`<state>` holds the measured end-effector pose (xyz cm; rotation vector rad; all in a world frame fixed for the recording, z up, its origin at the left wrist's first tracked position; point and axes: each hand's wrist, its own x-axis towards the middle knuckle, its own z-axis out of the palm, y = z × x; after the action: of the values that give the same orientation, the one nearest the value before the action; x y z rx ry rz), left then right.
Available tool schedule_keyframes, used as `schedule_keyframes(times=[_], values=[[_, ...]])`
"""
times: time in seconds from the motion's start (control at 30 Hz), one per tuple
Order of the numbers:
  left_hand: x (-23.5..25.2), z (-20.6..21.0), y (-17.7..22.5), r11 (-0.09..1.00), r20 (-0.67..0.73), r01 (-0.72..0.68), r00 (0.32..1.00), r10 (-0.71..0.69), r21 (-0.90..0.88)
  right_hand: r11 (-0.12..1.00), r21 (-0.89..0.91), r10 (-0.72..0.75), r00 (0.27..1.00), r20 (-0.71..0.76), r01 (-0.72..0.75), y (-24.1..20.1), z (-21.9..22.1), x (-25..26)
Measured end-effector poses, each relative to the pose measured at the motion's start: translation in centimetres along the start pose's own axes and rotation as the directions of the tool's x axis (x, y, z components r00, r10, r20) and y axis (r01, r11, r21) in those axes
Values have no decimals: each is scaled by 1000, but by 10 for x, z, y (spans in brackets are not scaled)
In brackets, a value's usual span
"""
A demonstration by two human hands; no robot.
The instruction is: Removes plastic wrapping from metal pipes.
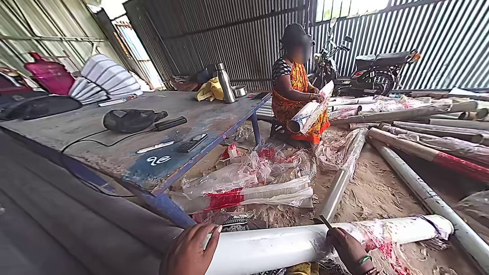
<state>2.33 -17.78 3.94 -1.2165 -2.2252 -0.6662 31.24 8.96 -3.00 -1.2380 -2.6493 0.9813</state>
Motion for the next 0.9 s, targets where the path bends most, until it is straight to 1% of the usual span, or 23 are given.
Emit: schedule_keyframes(times=[0.07,0.17,0.43,0.5,0.6,0.8,0.87,0.9], values=[[0,0,0,1000,0,2,1000,-2,0,1000,18,8,1000,0,-8,-5,-2,-4],[1,-1,1,1000,6,6,1000,-6,-7,1000,18,-24,999,-49,25,3,6,-1],[2,-1,1,1000,7,1,1000,-1,-6,999,26,-44,997,-66,46,4,7,-3],[2,-1,1,1000,13,-2,1000,2,-6,999,27,-36,998,-60,38,4,7,-3],[2,-2,2,1000,8,-2,1000,2,-6,999,46,-1,1000,1,1,-5,-3,-7],[2,-2,2,1000,13,1,1000,-1,-2,998,59,20,999,35,-22,-10,-9,-9],[2,-2,1,1000,11,-5,1000,5,1,998,58,15,1000,22,-16,-8,-6,-9],[2,-1,1,1000,13,-7,1000,7,1,998,55,2,1000,-8,-2,-4,-2,-7]])
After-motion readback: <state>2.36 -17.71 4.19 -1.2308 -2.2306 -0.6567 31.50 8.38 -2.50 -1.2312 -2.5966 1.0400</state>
